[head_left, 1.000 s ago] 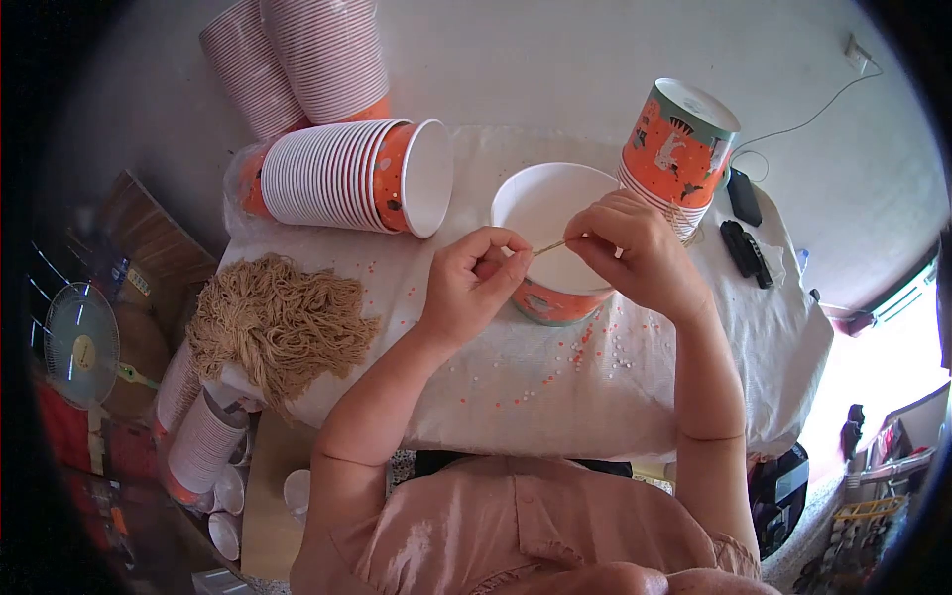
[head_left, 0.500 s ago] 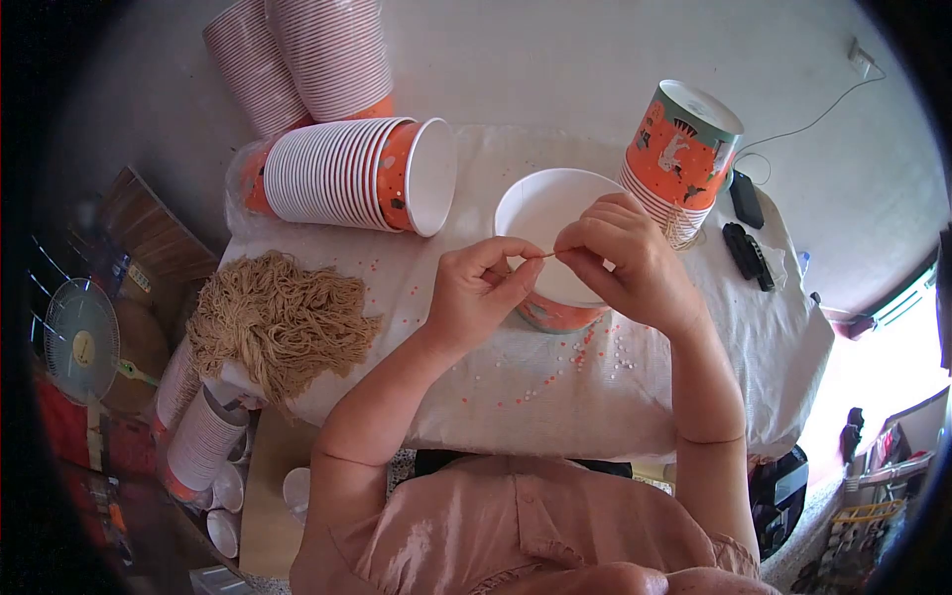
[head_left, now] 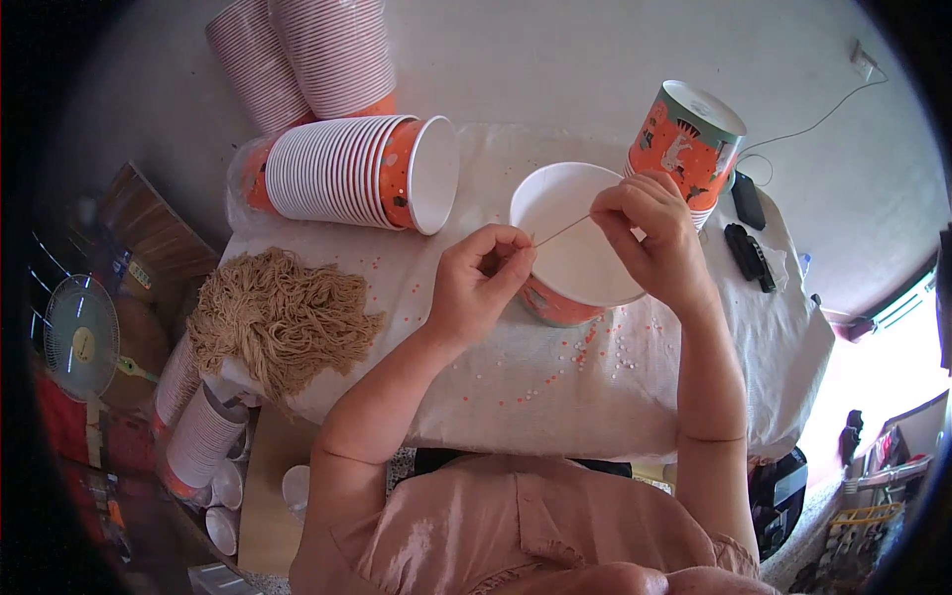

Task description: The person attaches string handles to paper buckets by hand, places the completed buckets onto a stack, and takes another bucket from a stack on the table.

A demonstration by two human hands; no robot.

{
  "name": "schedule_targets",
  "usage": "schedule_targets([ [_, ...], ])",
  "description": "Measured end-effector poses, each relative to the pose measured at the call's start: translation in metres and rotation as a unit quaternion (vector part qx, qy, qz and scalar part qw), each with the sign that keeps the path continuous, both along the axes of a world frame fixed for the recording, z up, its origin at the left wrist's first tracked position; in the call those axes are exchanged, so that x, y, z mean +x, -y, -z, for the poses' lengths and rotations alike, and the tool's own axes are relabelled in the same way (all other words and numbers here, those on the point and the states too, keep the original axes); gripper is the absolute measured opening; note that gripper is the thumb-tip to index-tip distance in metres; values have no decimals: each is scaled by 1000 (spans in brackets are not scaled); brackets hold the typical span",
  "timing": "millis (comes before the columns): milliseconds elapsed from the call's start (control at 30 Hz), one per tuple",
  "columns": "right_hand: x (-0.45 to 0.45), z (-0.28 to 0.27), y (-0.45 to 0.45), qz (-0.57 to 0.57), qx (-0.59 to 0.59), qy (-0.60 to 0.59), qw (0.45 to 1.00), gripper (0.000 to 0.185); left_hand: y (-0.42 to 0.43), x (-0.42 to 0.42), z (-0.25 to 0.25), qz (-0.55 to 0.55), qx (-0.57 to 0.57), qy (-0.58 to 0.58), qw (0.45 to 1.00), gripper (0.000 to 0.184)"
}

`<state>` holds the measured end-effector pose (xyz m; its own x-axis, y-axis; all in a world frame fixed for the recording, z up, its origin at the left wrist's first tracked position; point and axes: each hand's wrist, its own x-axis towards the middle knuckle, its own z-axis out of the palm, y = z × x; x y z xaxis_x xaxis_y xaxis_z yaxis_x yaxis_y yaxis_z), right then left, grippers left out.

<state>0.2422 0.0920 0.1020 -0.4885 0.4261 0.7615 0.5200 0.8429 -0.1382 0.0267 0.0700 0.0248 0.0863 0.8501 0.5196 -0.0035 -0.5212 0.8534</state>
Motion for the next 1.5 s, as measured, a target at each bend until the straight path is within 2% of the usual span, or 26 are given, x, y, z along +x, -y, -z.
schedule_targets([
  [333,-6,1,11,26,-48,-42,998,7,-5,-2,5,38,-36,37,998,9],
  [400,-9,1,18,-9,-127,-96,987,9,-5,-1,6,46,-42,56,996,10],
  [533,-11,-3,29,-20,-177,-110,978,13,-4,-1,5,49,-54,58,996,10],
  [600,-12,-9,38,5,-203,-26,979,17,-3,0,6,67,-47,61,995,10],
  [700,-18,-3,44,-42,-159,10,986,17,-2,1,6,66,-34,66,995,10],
  [767,-22,-2,48,-49,-172,40,983,19,-2,1,5,66,-33,65,995,10],
  [833,-23,2,48,-64,-156,139,976,21,-3,0,4,66,-31,63,995,9],
  [1033,-22,5,42,5,-110,163,981,21,-10,-2,10,55,-27,62,996,7],
  [1100,-19,9,37,26,-107,167,980,19,-11,-5,10,27,33,-30,999,8],
  [1133,-18,11,35,47,-104,170,979,18,-12,-7,10,27,33,-30,999,8],
  [1200,-18,11,32,62,-110,155,980,15,-13,-10,10,4,117,-153,981,11],
  [1233,-18,11,31,76,-115,140,981,16,-13,-9,9,4,117,-153,981,11],
  [1300,-18,12,30,76,-114,138,981,16,-12,-8,6,-26,199,-203,958,15],
  [1500,-19,18,31,92,-130,179,971,12,-13,-8,1,-35,247,-255,934,17],
])
